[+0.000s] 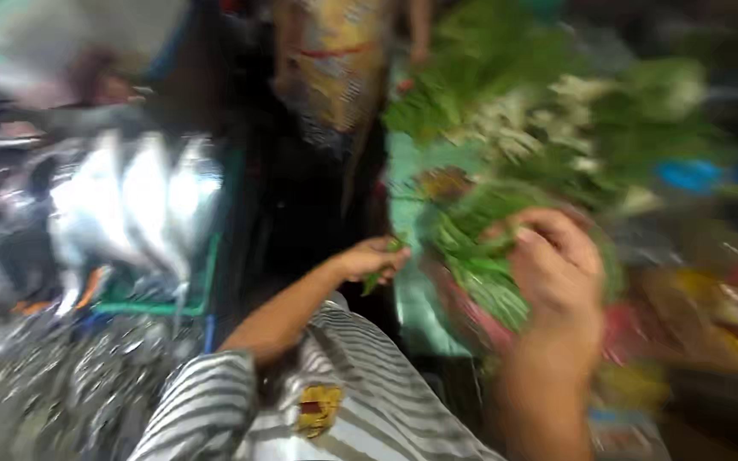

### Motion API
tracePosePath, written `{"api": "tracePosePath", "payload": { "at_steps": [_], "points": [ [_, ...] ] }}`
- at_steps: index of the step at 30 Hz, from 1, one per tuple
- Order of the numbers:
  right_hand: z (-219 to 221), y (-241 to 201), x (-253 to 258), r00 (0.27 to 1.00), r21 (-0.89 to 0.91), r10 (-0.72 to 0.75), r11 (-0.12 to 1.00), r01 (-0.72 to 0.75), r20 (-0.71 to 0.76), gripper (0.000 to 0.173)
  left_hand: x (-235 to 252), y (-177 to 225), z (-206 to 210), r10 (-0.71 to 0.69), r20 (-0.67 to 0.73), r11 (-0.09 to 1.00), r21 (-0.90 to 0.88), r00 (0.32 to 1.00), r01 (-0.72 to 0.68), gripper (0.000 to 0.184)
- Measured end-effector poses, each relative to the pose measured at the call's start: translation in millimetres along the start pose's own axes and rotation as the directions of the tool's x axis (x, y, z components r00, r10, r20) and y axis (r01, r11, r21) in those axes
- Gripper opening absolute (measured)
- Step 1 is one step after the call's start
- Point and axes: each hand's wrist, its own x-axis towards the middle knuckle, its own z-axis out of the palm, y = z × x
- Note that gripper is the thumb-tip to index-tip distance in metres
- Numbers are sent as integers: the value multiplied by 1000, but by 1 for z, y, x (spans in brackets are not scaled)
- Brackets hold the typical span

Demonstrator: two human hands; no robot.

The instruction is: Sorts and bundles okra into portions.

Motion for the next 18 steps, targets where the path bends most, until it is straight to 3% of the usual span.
{"api": "tracePosePath", "payload": {
  "at_steps": [3,7,9,11,15,18],
  "points": [
    [24,4,-12,961,-61,245,965,-254,-129,14,22,-2,14,-23,-22,993,-113,999,20,44],
    [50,34,-20,839,-152,489,835,-529,-238,17,38,-5,38,-66,94,968,-237,993,86,69],
    [50,44,-25,800,-306,484,748,-588,-353,18,45,-6,47,-91,161,960,-249,983,129,70],
    [40,45,-31,781,-335,477,718,-611,-402,15,53,-5,51,-99,232,974,-176,968,142,65],
    [19,42,-43,798,-264,424,786,-559,-428,7,70,-8,48,-37,429,984,-144,903,109,35],
    [7,38,-45,872,-414,247,803,-429,-423,31,83,-7,47,-38,507,996,-52,861,75,35]
  ]
}}
